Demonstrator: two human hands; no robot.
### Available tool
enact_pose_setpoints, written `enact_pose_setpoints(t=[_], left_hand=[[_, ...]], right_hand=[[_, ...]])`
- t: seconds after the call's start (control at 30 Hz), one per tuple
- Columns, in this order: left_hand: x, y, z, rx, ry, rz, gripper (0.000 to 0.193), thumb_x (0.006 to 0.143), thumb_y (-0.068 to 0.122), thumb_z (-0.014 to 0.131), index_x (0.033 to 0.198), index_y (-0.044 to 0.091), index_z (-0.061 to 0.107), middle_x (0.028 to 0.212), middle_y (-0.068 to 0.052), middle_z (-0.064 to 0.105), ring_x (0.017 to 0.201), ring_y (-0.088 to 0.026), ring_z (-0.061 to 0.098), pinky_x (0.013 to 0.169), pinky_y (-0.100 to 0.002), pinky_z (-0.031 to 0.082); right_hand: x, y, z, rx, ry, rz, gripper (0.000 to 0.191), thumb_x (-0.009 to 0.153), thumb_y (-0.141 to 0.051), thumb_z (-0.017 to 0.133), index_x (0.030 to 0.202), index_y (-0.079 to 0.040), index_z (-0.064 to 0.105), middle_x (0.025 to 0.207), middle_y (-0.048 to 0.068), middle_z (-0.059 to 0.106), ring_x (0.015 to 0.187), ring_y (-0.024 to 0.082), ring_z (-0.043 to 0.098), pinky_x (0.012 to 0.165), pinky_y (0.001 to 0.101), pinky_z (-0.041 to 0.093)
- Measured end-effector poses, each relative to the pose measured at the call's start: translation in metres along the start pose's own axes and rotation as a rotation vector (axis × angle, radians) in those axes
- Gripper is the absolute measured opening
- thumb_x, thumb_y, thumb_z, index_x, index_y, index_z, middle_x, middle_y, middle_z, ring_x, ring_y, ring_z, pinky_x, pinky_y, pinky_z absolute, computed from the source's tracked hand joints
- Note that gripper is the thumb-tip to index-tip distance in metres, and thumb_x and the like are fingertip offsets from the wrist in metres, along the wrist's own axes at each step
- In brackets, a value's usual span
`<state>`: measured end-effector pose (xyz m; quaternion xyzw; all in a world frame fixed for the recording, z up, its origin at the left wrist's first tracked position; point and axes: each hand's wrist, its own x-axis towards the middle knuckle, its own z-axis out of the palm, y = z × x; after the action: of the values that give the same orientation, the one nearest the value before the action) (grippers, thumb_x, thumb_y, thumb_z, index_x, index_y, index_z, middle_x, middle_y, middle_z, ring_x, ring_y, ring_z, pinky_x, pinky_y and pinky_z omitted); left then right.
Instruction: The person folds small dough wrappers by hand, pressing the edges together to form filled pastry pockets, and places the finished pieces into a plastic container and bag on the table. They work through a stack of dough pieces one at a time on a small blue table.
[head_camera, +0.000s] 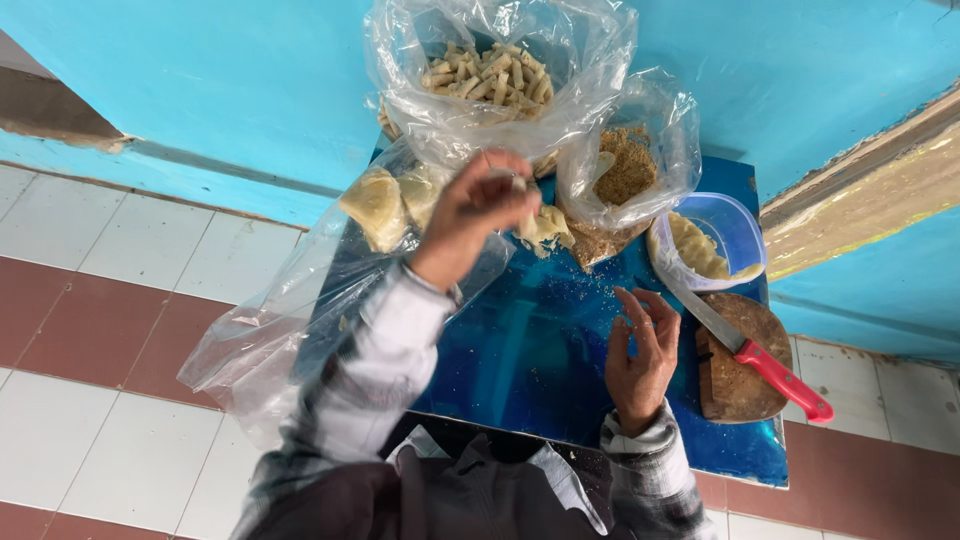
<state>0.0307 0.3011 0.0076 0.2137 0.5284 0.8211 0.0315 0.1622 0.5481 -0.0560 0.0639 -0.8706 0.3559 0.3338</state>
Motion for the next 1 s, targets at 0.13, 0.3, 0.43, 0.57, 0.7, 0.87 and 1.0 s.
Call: enact_pose_setpoints(t=[0.13, 0.3, 0.43, 0.57, 0.7, 0.87, 1.0], left_hand=[[0.071, 0.037, -0.009, 0.55, 0.12, 0.315, 0.032, 0.099, 0.021, 0.079, 0.123, 0.013, 0.059, 0.086, -0.005, 0.072, 0.077, -0.014, 0.07, 0.068, -0.031, 0.051], [0.141, 0.054, -0.028, 0.938, 0.322, 0.433, 0.044, 0.089, 0.038, 0.088, 0.112, 0.009, 0.067, 0.081, -0.007, 0.075, 0.073, -0.018, 0.075, 0.064, -0.035, 0.059], [0.146, 0.056, -0.037, 1.11, 0.25, 0.458, 0.031, 0.092, 0.037, 0.085, 0.091, 0.007, 0.08, 0.085, -0.007, 0.079, 0.08, -0.018, 0.076, 0.073, -0.035, 0.059], [0.121, 0.07, -0.039, 0.891, 0.221, 0.506, 0.023, 0.098, 0.028, 0.077, 0.098, 0.006, 0.079, 0.09, -0.005, 0.081, 0.083, -0.013, 0.077, 0.079, -0.03, 0.062], [0.039, 0.094, -0.029, 0.788, 0.27, 0.377, 0.017, 0.101, 0.022, 0.071, 0.105, 0.008, 0.079, 0.092, -0.002, 0.08, 0.08, -0.008, 0.066, 0.066, -0.025, 0.053], [-0.076, 0.094, -0.023, 0.486, 0.312, 0.343, 0.017, 0.108, 0.011, 0.064, 0.121, 0.004, 0.071, 0.105, -0.002, 0.075, 0.093, -0.008, 0.069, 0.079, -0.022, 0.055], [-0.137, 0.076, -0.041, 0.529, 0.448, 0.247, 0.019, 0.105, 0.013, 0.065, 0.12, 0.004, 0.071, 0.101, -0.003, 0.077, 0.092, -0.008, 0.071, 0.078, -0.022, 0.056]], right_hand=[[0.001, 0.004, -0.006, 0.018, 0.013, 0.002, 0.034, 0.098, 0.003, 0.063, 0.129, -0.011, 0.07, 0.131, 0.016, 0.059, 0.11, 0.025, 0.065, 0.083, 0.0338, 0.061], [0.0, 0.008, -0.009, -0.013, -0.007, -0.02, 0.036, 0.097, 0.004, 0.064, 0.128, -0.011, 0.071, 0.129, 0.016, 0.06, 0.111, 0.027, 0.065, 0.081, 0.0336, 0.061], [-0.001, 0.007, -0.008, -0.028, -0.007, -0.016, 0.034, 0.097, 0.003, 0.065, 0.128, -0.011, 0.071, 0.128, 0.015, 0.061, 0.108, 0.026, 0.066, 0.079, 0.0335, 0.06], [0.002, -0.01, -0.008, 0.016, -0.029, -0.026, 0.032, 0.096, -0.001, 0.069, 0.127, -0.011, 0.072, 0.126, 0.015, 0.063, 0.105, 0.026, 0.068, 0.078, 0.0333, 0.061], [0.01, -0.043, -0.002, -0.012, -0.152, -0.188, 0.038, 0.086, -0.008, 0.081, 0.122, -0.01, 0.073, 0.111, 0.011, 0.072, 0.1, 0.029, 0.068, 0.084, 0.0395, 0.056], [0.021, -0.101, 0.078, 0.144, -0.472, -0.434, 0.028, 0.081, -0.018, 0.083, 0.108, -0.014, 0.076, 0.103, 0.007, 0.074, 0.096, 0.029, 0.069, 0.08, 0.0397, 0.057], [0.027, -0.132, 0.145, 0.033, -0.504, -0.541, 0.033, 0.076, -0.025, 0.081, 0.104, -0.011, 0.073, 0.103, 0.009, 0.072, 0.095, 0.032, 0.068, 0.08, 0.0434, 0.057]])
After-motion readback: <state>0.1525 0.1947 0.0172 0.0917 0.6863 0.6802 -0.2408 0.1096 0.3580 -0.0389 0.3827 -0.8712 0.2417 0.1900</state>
